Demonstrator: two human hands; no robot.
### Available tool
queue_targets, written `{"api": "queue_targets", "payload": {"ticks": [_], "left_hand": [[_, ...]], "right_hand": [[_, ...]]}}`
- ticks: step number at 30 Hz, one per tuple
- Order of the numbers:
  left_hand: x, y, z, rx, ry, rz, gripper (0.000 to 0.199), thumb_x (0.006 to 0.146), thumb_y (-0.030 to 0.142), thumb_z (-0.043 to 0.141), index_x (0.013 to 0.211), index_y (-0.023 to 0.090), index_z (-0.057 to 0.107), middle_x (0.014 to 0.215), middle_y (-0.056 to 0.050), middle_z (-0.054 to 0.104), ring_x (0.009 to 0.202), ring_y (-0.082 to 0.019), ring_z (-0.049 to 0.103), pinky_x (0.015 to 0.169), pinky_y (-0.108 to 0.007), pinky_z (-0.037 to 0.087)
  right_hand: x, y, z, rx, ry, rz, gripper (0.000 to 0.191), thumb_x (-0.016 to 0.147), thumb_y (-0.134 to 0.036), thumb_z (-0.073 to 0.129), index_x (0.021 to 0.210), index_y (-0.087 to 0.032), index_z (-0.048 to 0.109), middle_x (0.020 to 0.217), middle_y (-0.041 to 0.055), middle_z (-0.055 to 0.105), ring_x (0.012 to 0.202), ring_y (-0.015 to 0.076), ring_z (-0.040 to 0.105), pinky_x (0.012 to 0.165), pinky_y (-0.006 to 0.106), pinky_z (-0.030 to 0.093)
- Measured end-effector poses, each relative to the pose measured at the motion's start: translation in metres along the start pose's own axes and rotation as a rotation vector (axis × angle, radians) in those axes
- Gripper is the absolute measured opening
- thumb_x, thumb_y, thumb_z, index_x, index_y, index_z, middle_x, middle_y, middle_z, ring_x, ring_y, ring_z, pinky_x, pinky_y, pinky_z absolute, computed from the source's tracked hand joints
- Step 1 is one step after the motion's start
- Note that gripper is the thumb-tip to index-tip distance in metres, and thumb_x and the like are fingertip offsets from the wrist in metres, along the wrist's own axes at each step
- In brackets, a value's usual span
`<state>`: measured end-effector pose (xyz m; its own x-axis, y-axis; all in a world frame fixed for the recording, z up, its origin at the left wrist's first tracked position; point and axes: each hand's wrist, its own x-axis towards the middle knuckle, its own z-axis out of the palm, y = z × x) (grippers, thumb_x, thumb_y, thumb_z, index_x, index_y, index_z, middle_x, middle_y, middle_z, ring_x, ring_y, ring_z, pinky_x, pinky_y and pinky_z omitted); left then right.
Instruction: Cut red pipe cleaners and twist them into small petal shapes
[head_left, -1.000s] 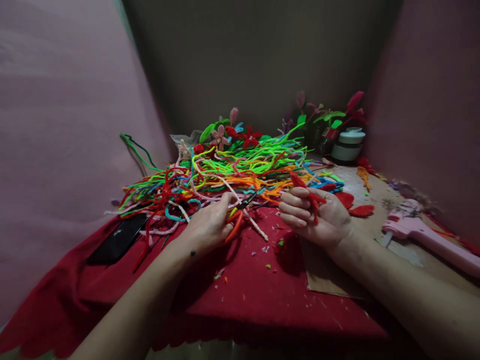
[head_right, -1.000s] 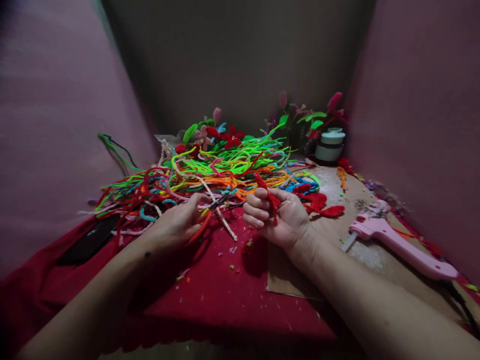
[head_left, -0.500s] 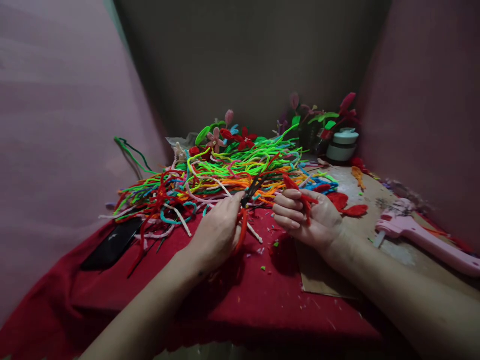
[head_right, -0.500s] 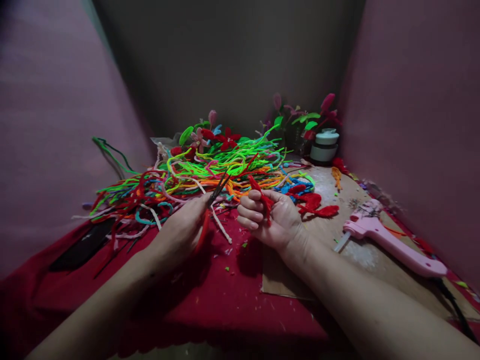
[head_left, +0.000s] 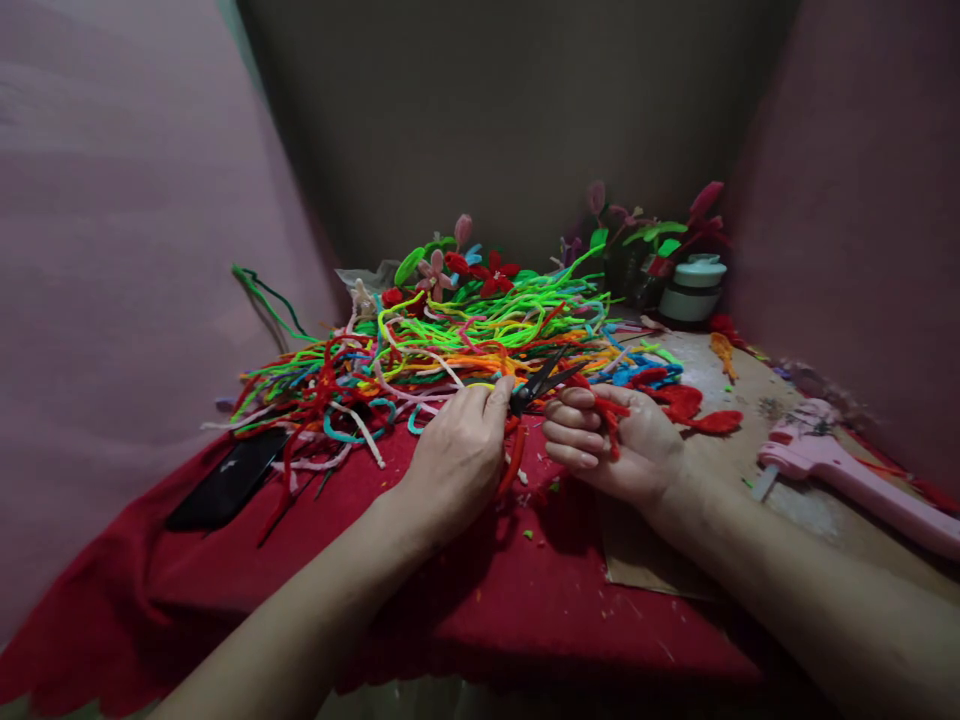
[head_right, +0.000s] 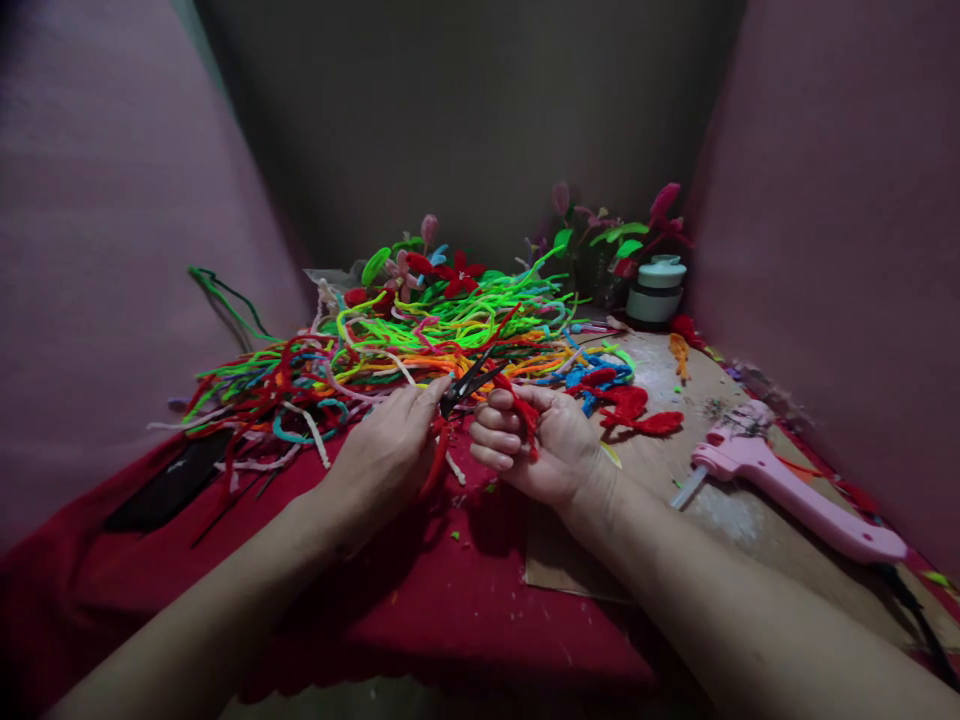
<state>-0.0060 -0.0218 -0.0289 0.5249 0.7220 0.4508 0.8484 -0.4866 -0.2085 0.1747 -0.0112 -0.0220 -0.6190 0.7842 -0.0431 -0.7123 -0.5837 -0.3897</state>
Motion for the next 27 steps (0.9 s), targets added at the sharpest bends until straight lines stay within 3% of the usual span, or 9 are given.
{"api": "queue_targets", "payload": {"ticks": [17, 24, 27], "left_hand": [[-0.0012, 0.0025, -0.0054, -0.04, -0.07, -0.043, 0.043, 0.088, 0.011, 0.033, 0.131, 0.008, 0.039, 0.109, -0.015, 0.06, 0.107, -0.022, 0.057, 0.085, -0.034, 0.051], [-0.0032, 0.0014, -0.0045, -0.135, -0.08, -0.008, 0.04, 0.087, 0.011, 0.032, 0.126, 0.007, 0.042, 0.112, -0.016, 0.061, 0.099, -0.023, 0.061, 0.083, -0.035, 0.052], [-0.0039, -0.0022, -0.0034, -0.223, -0.076, -0.067, 0.038, 0.088, 0.014, 0.031, 0.122, 0.007, 0.045, 0.108, -0.016, 0.063, 0.093, -0.022, 0.063, 0.078, -0.033, 0.052]], "right_hand": [[0.0023, 0.0009, -0.0028, -0.095, 0.004, 0.043, 0.018, 0.073, -0.017, 0.041, 0.056, -0.017, 0.04, 0.051, -0.0062, 0.021, 0.038, 0.0067, 0.017, 0.036, 0.02, 0.028], [0.0027, 0.0007, -0.0032, -0.105, -0.001, 0.031, 0.017, 0.072, -0.016, 0.04, 0.056, -0.017, 0.041, 0.05, -0.0056, 0.024, 0.037, 0.007, 0.021, 0.036, 0.02, 0.028], [0.0027, -0.0001, -0.0034, -0.12, -0.019, 0.015, 0.017, 0.072, -0.014, 0.041, 0.055, -0.016, 0.042, 0.05, -0.0051, 0.026, 0.036, 0.0064, 0.024, 0.037, 0.02, 0.028]]}}
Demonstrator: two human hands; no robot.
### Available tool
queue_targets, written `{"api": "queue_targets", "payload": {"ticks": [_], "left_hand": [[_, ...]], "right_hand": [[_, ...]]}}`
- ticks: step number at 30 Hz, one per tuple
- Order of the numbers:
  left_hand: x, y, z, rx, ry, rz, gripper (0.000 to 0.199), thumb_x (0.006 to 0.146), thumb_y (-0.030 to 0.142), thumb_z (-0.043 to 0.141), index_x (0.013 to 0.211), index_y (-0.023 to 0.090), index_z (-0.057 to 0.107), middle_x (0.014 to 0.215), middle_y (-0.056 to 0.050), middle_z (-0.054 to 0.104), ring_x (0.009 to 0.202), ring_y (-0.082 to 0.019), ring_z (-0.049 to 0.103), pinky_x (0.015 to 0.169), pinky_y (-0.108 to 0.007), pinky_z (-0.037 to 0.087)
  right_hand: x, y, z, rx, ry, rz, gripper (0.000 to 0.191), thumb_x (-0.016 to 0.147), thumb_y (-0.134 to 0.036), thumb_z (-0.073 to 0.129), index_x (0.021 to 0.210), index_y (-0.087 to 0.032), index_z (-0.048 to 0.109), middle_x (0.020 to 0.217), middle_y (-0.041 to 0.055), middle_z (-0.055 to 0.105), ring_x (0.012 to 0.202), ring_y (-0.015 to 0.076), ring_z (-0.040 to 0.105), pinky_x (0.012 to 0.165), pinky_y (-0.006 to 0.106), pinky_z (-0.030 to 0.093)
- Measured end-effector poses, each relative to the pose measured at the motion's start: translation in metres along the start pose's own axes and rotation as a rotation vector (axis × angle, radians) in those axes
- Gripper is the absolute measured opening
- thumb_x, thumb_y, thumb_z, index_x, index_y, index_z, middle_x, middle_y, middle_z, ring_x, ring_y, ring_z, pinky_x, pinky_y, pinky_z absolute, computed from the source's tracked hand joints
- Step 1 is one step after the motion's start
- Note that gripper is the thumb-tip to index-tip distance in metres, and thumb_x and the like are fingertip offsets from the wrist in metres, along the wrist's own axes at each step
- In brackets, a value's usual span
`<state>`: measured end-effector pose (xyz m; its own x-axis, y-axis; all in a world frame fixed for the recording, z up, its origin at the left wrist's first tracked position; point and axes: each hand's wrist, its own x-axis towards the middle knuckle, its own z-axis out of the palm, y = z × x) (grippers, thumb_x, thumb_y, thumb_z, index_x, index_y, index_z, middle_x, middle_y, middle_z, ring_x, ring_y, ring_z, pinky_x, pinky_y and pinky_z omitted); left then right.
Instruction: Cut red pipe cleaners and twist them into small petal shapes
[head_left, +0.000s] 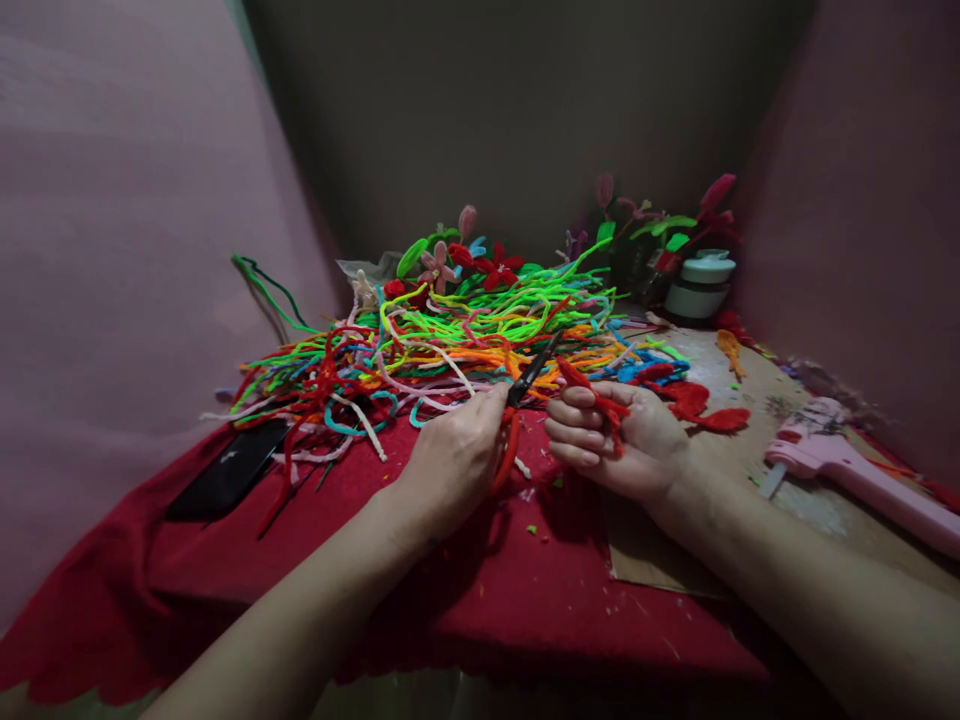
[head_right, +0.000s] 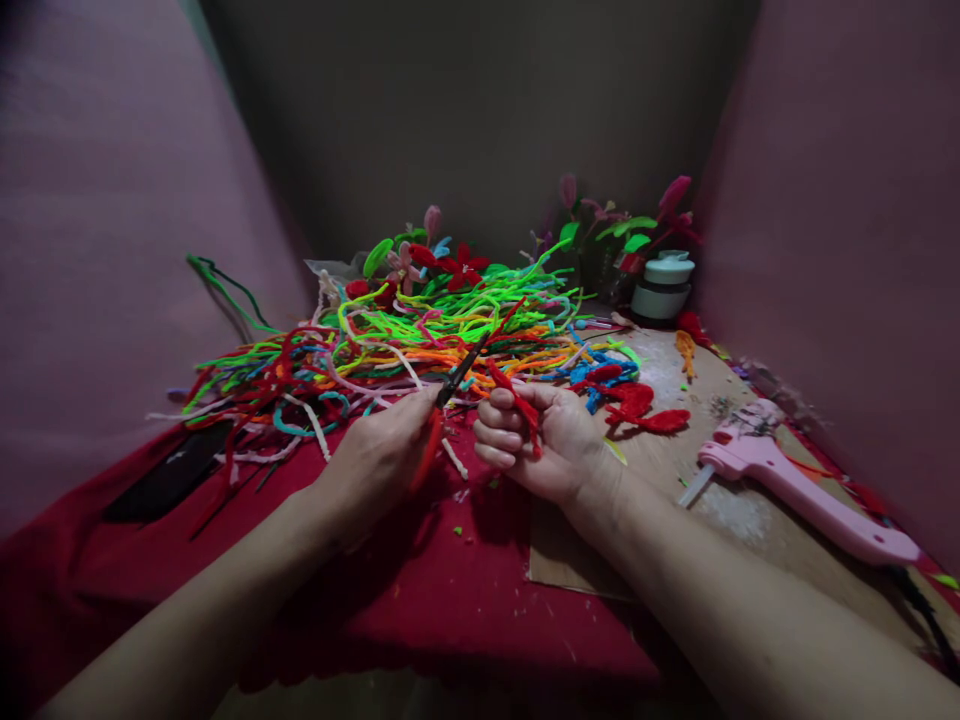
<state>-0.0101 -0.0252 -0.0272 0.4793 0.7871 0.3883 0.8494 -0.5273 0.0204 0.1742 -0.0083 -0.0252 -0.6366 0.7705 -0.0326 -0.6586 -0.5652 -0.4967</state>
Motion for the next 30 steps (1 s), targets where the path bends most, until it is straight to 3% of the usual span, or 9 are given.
{"api": "queue_targets", "payload": {"ticks": [3, 6, 9, 13, 17, 20, 22, 26, 30], "left_hand": [[0.0, -0.006, -0.001, -0.062, -0.009, -0.094, 0.037, 0.088, 0.017, 0.033, 0.123, 0.01, 0.044, 0.107, -0.014, 0.063, 0.092, -0.021, 0.063, 0.079, -0.032, 0.05], [0.0, -0.011, -0.002, -0.031, -0.124, -0.155, 0.031, 0.088, 0.023, 0.035, 0.115, 0.016, 0.05, 0.097, -0.01, 0.067, 0.086, -0.022, 0.065, 0.072, -0.03, 0.049], [-0.001, -0.012, -0.003, 0.024, -0.29, -0.148, 0.025, 0.088, 0.031, 0.037, 0.1, 0.019, 0.056, 0.089, -0.009, 0.068, 0.078, -0.022, 0.066, 0.063, -0.028, 0.046], [0.0, -0.01, -0.007, 0.045, -0.369, -0.094, 0.024, 0.086, 0.032, 0.041, 0.096, 0.02, 0.058, 0.091, -0.01, 0.069, 0.081, -0.024, 0.066, 0.066, -0.03, 0.047], [0.003, -0.01, -0.016, 0.068, -0.324, -0.09, 0.032, 0.086, 0.029, 0.043, 0.113, 0.02, 0.056, 0.095, -0.01, 0.069, 0.084, -0.024, 0.066, 0.07, -0.031, 0.047], [0.007, -0.007, -0.023, 0.109, -0.284, -0.133, 0.028, 0.087, 0.03, 0.042, 0.097, 0.017, 0.064, 0.086, -0.011, 0.07, 0.078, -0.023, 0.065, 0.069, -0.032, 0.047], [0.01, -0.003, -0.026, 0.017, -0.172, -0.16, 0.025, 0.087, 0.029, 0.044, 0.088, 0.017, 0.066, 0.083, -0.009, 0.07, 0.076, -0.02, 0.064, 0.069, -0.03, 0.047], [0.021, 0.008, -0.028, -0.396, 0.121, -0.102, 0.015, 0.084, 0.026, 0.053, 0.085, 0.017, 0.065, 0.076, -0.002, 0.067, 0.068, -0.012, 0.059, 0.066, -0.023, 0.045], [0.031, 0.018, -0.026, -0.4, 0.237, -0.028, 0.008, 0.08, 0.018, 0.057, 0.079, 0.016, 0.065, 0.076, -0.002, 0.061, 0.069, -0.011, 0.054, 0.064, -0.023, 0.042]], "right_hand": [[0.0, -0.001, 0.0, -0.025, 0.005, -0.029, 0.017, 0.073, -0.015, 0.042, 0.057, -0.016, 0.044, 0.05, -0.0041, 0.029, 0.038, 0.0074, 0.028, 0.038, 0.02, 0.029], [0.001, -0.002, 0.001, -0.069, 0.114, -0.102, 0.015, 0.076, -0.017, 0.046, 0.062, -0.016, 0.048, 0.052, -0.0019, 0.038, 0.042, 0.0084, 0.034, 0.041, 0.021, 0.033], [0.003, -0.002, 0.002, -0.123, 0.245, -0.182, 0.01, 0.077, -0.017, 0.054, 0.068, -0.016, 0.052, 0.055, -0.0016, 0.046, 0.044, 0.0078, 0.038, 0.044, 0.021, 0.035], [0.007, -0.001, -0.001, -0.239, 0.25, -0.283, 0.006, 0.069, -0.013, 0.062, 0.068, -0.015, 0.057, 0.054, -0.0024, 0.051, 0.046, 0.0068, 0.042, 0.046, 0.02, 0.036], [0.011, 0.001, -0.006, -0.384, 0.235, -0.391, 0.005, 0.064, -0.01, 0.063, 0.066, -0.013, 0.061, 0.059, -0.0002, 0.056, 0.049, 0.008, 0.047, 0.047, 0.021, 0.036], [0.011, 0.003, -0.008, -0.44, 0.22, -0.41, 0.005, 0.065, -0.011, 0.065, 0.064, -0.012, 0.061, 0.056, -0.0012, 0.054, 0.047, 0.0074, 0.045, 0.047, 0.022, 0.036], [0.011, 0.004, -0.007, -0.449, 0.218, -0.407, 0.006, 0.064, -0.012, 0.068, 0.064, -0.011, 0.062, 0.056, -0.0014, 0.054, 0.047, 0.0072, 0.046, 0.048, 0.022, 0.036], [0.009, 0.006, -0.003, -0.452, 0.23, -0.397, 0.01, 0.061, -0.013, 0.071, 0.067, -0.011, 0.063, 0.06, -0.0006, 0.058, 0.05, 0.007, 0.048, 0.048, 0.021, 0.036], [0.008, 0.007, -0.005, -0.502, 0.23, -0.422, 0.01, 0.062, -0.016, 0.071, 0.064, -0.013, 0.062, 0.06, -0.0007, 0.058, 0.05, 0.0076, 0.049, 0.049, 0.022, 0.036]]}}
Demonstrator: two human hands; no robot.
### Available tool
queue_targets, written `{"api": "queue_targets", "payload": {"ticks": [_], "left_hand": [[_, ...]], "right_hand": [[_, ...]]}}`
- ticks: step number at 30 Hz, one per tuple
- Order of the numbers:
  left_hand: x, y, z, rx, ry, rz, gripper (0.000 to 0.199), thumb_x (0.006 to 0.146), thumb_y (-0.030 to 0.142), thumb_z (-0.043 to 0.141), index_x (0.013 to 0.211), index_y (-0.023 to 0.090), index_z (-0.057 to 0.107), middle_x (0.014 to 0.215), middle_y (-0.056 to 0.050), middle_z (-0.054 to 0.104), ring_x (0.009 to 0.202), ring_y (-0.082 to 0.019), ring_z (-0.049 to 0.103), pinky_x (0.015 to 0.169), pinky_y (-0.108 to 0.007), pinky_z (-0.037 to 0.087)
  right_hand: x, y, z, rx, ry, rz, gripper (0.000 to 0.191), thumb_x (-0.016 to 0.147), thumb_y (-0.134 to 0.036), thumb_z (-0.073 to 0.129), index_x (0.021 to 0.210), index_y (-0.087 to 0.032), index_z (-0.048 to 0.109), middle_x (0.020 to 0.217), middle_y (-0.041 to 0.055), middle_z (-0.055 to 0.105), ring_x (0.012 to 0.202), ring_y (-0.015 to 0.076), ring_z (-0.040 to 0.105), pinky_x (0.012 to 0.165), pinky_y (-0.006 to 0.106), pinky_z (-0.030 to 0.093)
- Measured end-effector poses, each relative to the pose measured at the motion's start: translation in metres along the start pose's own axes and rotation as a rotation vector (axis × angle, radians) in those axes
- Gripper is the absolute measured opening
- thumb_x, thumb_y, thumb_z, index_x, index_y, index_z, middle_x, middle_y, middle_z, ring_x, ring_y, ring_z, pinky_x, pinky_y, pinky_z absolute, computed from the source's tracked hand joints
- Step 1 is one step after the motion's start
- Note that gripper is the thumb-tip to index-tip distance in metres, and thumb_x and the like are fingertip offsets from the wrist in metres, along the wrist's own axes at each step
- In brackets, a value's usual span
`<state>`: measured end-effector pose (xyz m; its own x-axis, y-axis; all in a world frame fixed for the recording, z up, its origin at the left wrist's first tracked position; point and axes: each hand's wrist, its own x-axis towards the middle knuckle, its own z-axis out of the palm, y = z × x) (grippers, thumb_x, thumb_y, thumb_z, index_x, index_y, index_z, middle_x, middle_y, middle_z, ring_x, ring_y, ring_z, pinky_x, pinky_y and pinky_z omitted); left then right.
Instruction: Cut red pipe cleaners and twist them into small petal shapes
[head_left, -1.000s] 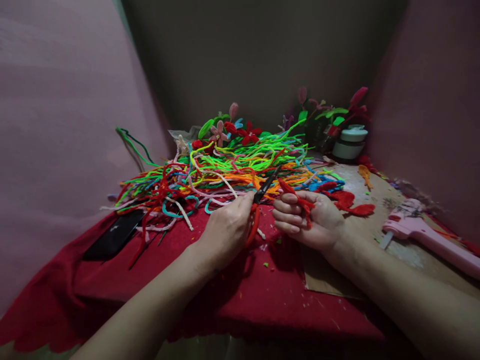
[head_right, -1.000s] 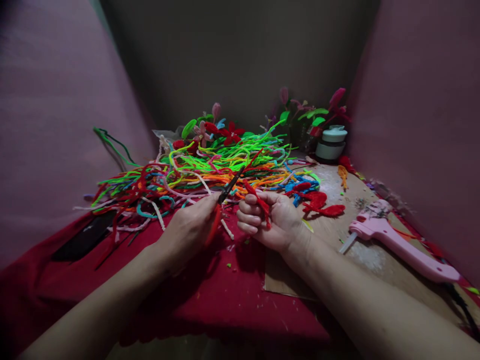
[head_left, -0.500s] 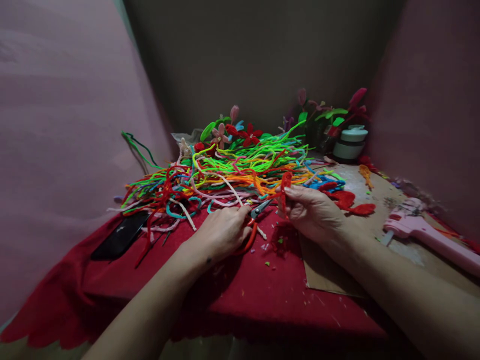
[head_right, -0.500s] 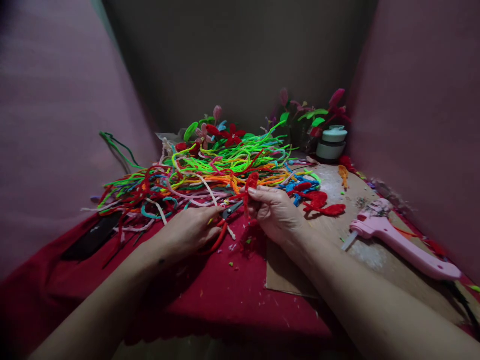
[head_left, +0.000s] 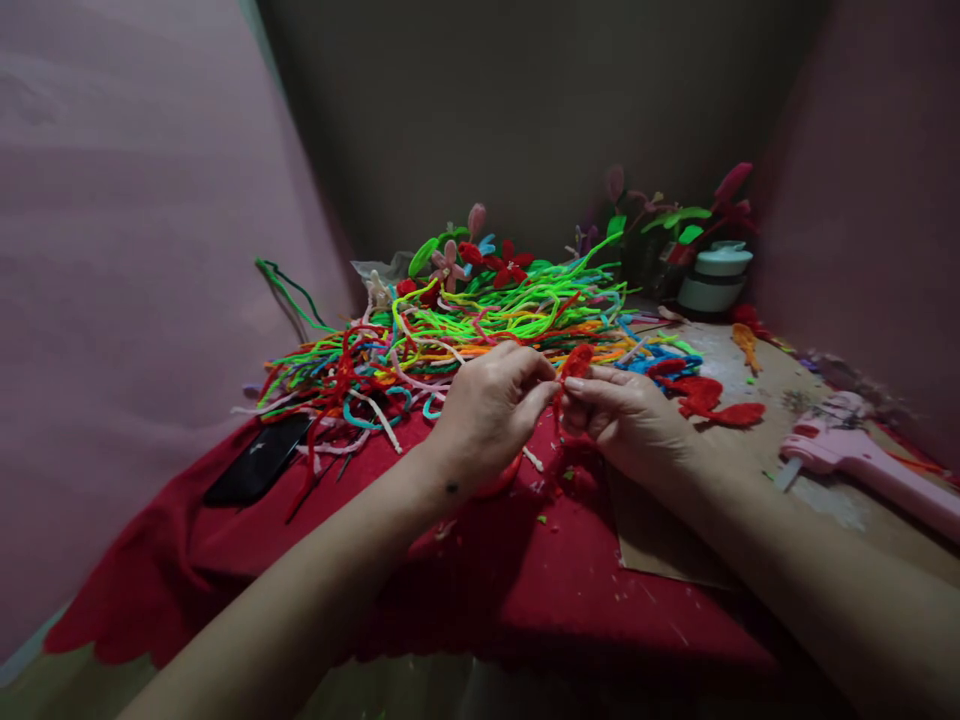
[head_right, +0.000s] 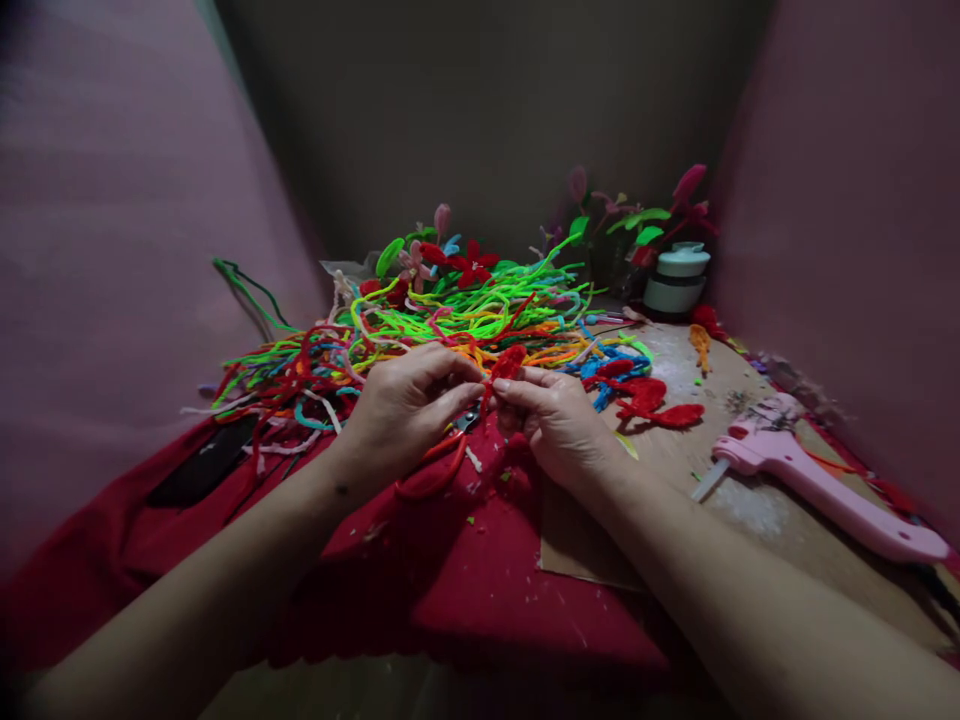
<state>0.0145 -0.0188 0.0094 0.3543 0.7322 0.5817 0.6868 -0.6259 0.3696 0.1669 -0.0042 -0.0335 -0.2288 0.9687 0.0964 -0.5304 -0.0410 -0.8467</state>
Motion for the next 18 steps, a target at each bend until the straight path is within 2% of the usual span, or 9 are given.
{"api": "queue_targets", "payload": {"ticks": [5, 10, 13, 16, 18], "left_hand": [[-0.001, 0.0, 0.007, 0.163, 0.018, 0.065, 0.01, 0.082, 0.018, 0.054, 0.078, 0.016, 0.064, 0.077, -0.003, 0.056, 0.073, -0.013, 0.051, 0.064, -0.025, 0.04], [-0.005, -0.002, 0.01, 0.233, -0.036, 0.049, 0.009, 0.079, 0.017, 0.052, 0.076, 0.015, 0.06, 0.077, -0.003, 0.056, 0.068, -0.014, 0.05, 0.062, -0.027, 0.039], [-0.002, -0.002, 0.01, 0.117, -0.046, -0.041, 0.006, 0.074, 0.014, 0.053, 0.071, 0.014, 0.058, 0.072, -0.002, 0.058, 0.064, -0.012, 0.051, 0.06, -0.025, 0.039], [0.001, -0.001, 0.01, -0.063, -0.123, -0.191, 0.01, 0.073, 0.012, 0.051, 0.065, 0.015, 0.057, 0.063, 0.0, 0.058, 0.058, -0.01, 0.051, 0.056, -0.022, 0.039], [0.0, 0.0, 0.012, -0.015, -0.146, -0.149, 0.01, 0.073, 0.013, 0.05, 0.067, 0.014, 0.057, 0.065, -0.001, 0.059, 0.058, -0.01, 0.052, 0.056, -0.022, 0.04]], "right_hand": [[0.002, 0.003, -0.004, -0.162, -0.012, -0.021, 0.011, 0.065, -0.02, 0.071, 0.061, -0.013, 0.063, 0.055, -0.0005, 0.058, 0.047, 0.0075, 0.046, 0.047, 0.022, 0.032], [-0.001, 0.0, -0.001, -0.296, -0.033, -0.045, 0.017, 0.068, -0.023, 0.068, 0.056, -0.014, 0.059, 0.053, -0.0014, 0.056, 0.046, 0.0079, 0.046, 0.048, 0.024, 0.032], [-0.003, -0.001, 0.001, -0.293, -0.032, -0.032, 0.019, 0.067, -0.023, 0.067, 0.054, -0.015, 0.056, 0.05, -0.0025, 0.053, 0.044, 0.0075, 0.044, 0.046, 0.024, 0.03], [-0.003, 0.0, 0.002, -0.292, -0.036, -0.017, 0.016, 0.067, -0.022, 0.064, 0.056, -0.015, 0.055, 0.05, -0.0027, 0.052, 0.043, 0.0077, 0.043, 0.045, 0.024, 0.029], [-0.003, 0.0, 0.002, -0.365, -0.029, -0.024, 0.015, 0.068, -0.022, 0.061, 0.056, -0.015, 0.054, 0.049, -0.0036, 0.049, 0.043, 0.0073, 0.04, 0.044, 0.025, 0.027]]}}
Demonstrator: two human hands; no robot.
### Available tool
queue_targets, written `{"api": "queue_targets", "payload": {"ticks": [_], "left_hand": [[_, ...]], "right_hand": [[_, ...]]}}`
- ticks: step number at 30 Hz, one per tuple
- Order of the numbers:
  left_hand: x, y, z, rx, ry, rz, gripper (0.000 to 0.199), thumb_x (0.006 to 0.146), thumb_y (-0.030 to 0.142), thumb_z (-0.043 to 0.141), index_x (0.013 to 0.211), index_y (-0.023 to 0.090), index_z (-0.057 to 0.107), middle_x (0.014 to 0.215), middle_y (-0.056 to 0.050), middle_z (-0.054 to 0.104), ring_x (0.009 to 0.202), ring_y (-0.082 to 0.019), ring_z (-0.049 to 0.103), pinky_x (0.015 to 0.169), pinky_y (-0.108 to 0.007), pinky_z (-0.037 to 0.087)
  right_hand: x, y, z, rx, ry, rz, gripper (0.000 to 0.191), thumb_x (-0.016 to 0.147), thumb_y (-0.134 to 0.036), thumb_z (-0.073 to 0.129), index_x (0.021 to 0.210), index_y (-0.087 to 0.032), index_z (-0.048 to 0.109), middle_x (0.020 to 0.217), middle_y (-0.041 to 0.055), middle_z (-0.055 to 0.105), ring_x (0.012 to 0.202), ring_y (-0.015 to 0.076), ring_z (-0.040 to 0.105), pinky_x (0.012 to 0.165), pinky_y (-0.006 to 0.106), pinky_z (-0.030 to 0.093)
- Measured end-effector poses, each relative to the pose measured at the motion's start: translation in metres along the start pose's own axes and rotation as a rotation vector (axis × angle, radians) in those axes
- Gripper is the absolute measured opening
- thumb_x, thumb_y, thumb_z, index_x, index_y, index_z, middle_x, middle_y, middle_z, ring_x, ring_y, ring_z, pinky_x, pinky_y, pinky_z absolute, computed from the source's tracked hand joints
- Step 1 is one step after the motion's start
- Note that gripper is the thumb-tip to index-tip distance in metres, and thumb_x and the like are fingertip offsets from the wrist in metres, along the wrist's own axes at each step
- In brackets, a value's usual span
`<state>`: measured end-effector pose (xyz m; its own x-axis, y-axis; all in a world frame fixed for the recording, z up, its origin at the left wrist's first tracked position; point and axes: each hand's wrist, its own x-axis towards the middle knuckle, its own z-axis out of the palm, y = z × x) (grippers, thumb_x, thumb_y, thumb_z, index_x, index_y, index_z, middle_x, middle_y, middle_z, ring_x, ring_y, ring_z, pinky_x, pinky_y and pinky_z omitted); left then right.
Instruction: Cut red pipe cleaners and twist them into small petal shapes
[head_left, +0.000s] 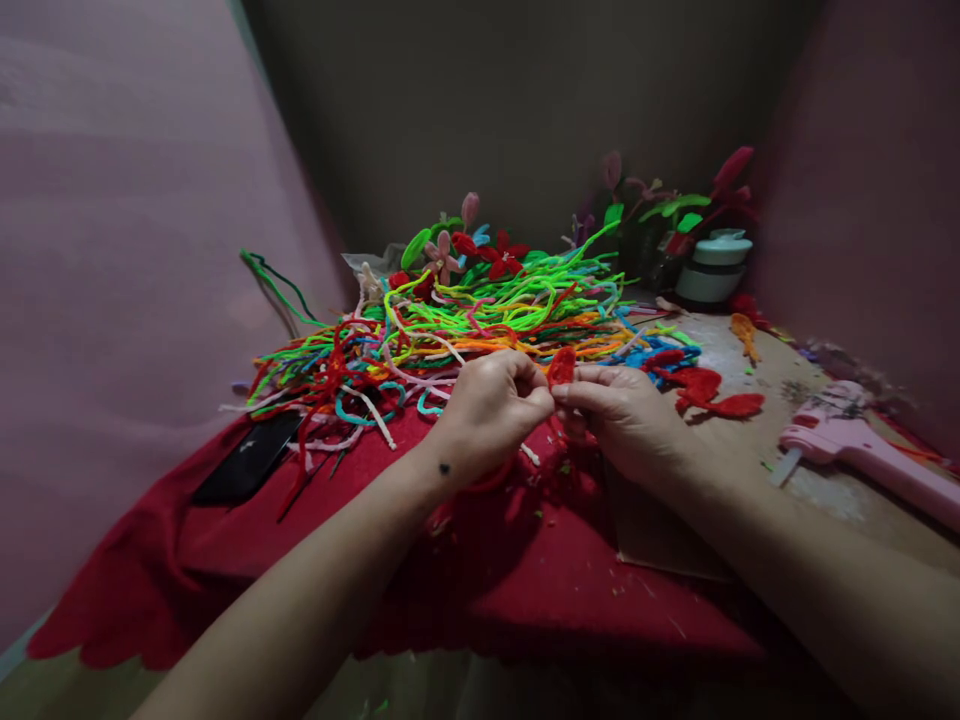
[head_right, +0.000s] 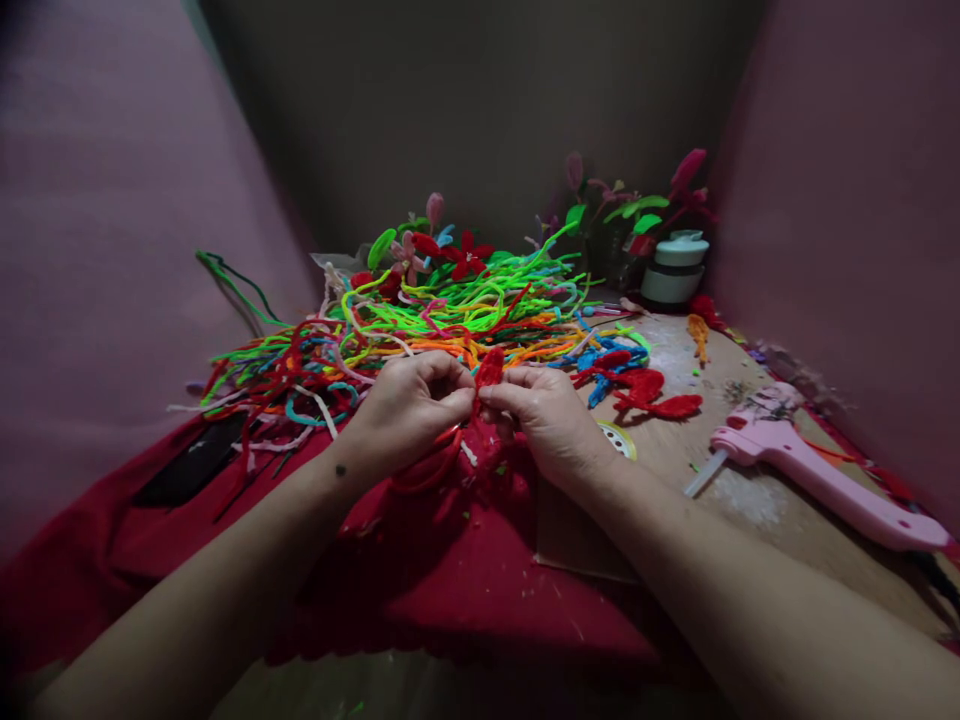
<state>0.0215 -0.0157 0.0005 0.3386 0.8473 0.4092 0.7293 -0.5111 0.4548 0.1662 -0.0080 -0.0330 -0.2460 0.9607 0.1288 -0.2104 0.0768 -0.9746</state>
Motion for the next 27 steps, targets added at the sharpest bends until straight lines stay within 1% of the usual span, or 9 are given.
{"api": "queue_targets", "payload": {"ticks": [4, 5, 7, 10, 13, 18, 20, 24, 27], "left_hand": [[-0.005, 0.001, 0.006, 0.434, 0.113, 0.301, 0.013, 0.078, 0.016, 0.046, 0.077, 0.013, 0.059, 0.082, -0.008, 0.061, 0.069, -0.015, 0.054, 0.055, -0.025, 0.037], [-0.005, 0.0, 0.006, 0.502, 0.141, 0.326, 0.015, 0.079, 0.016, 0.045, 0.078, 0.013, 0.06, 0.083, -0.009, 0.061, 0.07, -0.016, 0.055, 0.054, -0.025, 0.035], [-0.002, -0.005, 0.002, 0.51, 0.219, 0.278, 0.014, 0.078, 0.015, 0.046, 0.075, 0.013, 0.06, 0.08, -0.008, 0.061, 0.069, -0.016, 0.054, 0.053, -0.025, 0.034], [0.005, -0.019, -0.012, 0.198, 0.289, 0.056, 0.01, 0.074, 0.015, 0.051, 0.068, 0.014, 0.058, 0.068, -0.003, 0.059, 0.062, -0.012, 0.052, 0.054, -0.022, 0.036], [0.007, -0.031, -0.023, -0.099, 0.23, -0.101, 0.011, 0.073, 0.022, 0.055, 0.069, 0.013, 0.059, 0.063, 0.0, 0.058, 0.057, -0.009, 0.049, 0.053, -0.02, 0.037], [0.0, -0.027, -0.022, -0.354, 0.092, -0.208, 0.038, 0.079, 0.04, 0.055, 0.052, 0.014, 0.048, 0.047, 0.005, 0.039, 0.044, -0.004, 0.033, 0.043, -0.019, 0.026], [-0.003, -0.022, -0.018, -0.494, 0.002, -0.279, 0.034, 0.077, 0.043, 0.058, 0.059, 0.014, 0.052, 0.048, 0.006, 0.042, 0.041, -0.004, 0.034, 0.04, -0.018, 0.025], [-0.007, -0.016, -0.004, -0.966, -0.312, -0.469, 0.023, 0.073, 0.035, 0.066, 0.082, 0.015, 0.059, 0.056, 0.004, 0.053, 0.039, -0.004, 0.041, 0.035, -0.017, 0.026], [-0.007, -0.014, 0.008, -1.297, -0.401, -0.501, 0.015, 0.076, 0.025, 0.063, 0.084, 0.013, 0.059, 0.07, 0.0, 0.06, 0.044, -0.004, 0.047, 0.033, -0.015, 0.03]], "right_hand": [[-0.001, 0.0, 0.0, -0.187, 0.059, -0.059, 0.014, 0.068, -0.017, 0.056, 0.055, -0.016, 0.052, 0.049, -0.0046, 0.046, 0.045, 0.0066, 0.037, 0.046, 0.025, 0.026], [-0.001, 0.0, 0.0, -0.202, 0.082, -0.066, 0.014, 0.068, -0.016, 0.056, 0.054, -0.016, 0.051, 0.048, -0.0047, 0.045, 0.045, 0.0065, 0.036, 0.045, 0.025, 0.025], [-0.002, 0.0, 0.001, -0.151, 0.124, -0.044, 0.017, 0.067, -0.015, 0.056, 0.052, -0.017, 0.049, 0.045, -0.0054, 0.042, 0.042, 0.0062, 0.034, 0.043, 0.025, 0.024], [-0.001, -0.001, 0.001, 0.035, 0.118, -0.007, 0.019, 0.065, -0.015, 0.058, 0.049, -0.017, 0.047, 0.044, -0.0052, 0.042, 0.039, 0.0059, 0.034, 0.04, 0.024, 0.024], [0.001, -0.001, 0.001, 0.163, 0.077, 0.019, 0.018, 0.064, -0.014, 0.061, 0.05, -0.016, 0.05, 0.045, -0.0039, 0.046, 0.039, 0.0059, 0.038, 0.04, 0.023, 0.026], [0.004, -0.001, -0.001, 0.281, 0.14, 0.071, 0.015, 0.061, -0.016, 0.066, 0.052, -0.015, 0.054, 0.049, -0.0021, 0.052, 0.041, 0.0066, 0.042, 0.039, 0.022, 0.03], [0.005, -0.001, 0.0, 0.282, 0.168, 0.073, 0.014, 0.061, -0.017, 0.067, 0.055, -0.015, 0.055, 0.049, -0.0017, 0.053, 0.041, 0.0069, 0.044, 0.04, 0.022, 0.032], [0.005, 0.0, 0.001, 0.257, 0.15, 0.03, 0.014, 0.062, -0.02, 0.069, 0.058, -0.014, 0.057, 0.052, -0.0008, 0.055, 0.043, 0.0072, 0.046, 0.043, 0.022, 0.034], [0.006, 0.002, 0.0, 0.235, 0.13, -0.002, 0.015, 0.065, -0.022, 0.069, 0.06, -0.014, 0.057, 0.054, -0.0014, 0.055, 0.044, 0.0071, 0.046, 0.045, 0.022, 0.035]]}}
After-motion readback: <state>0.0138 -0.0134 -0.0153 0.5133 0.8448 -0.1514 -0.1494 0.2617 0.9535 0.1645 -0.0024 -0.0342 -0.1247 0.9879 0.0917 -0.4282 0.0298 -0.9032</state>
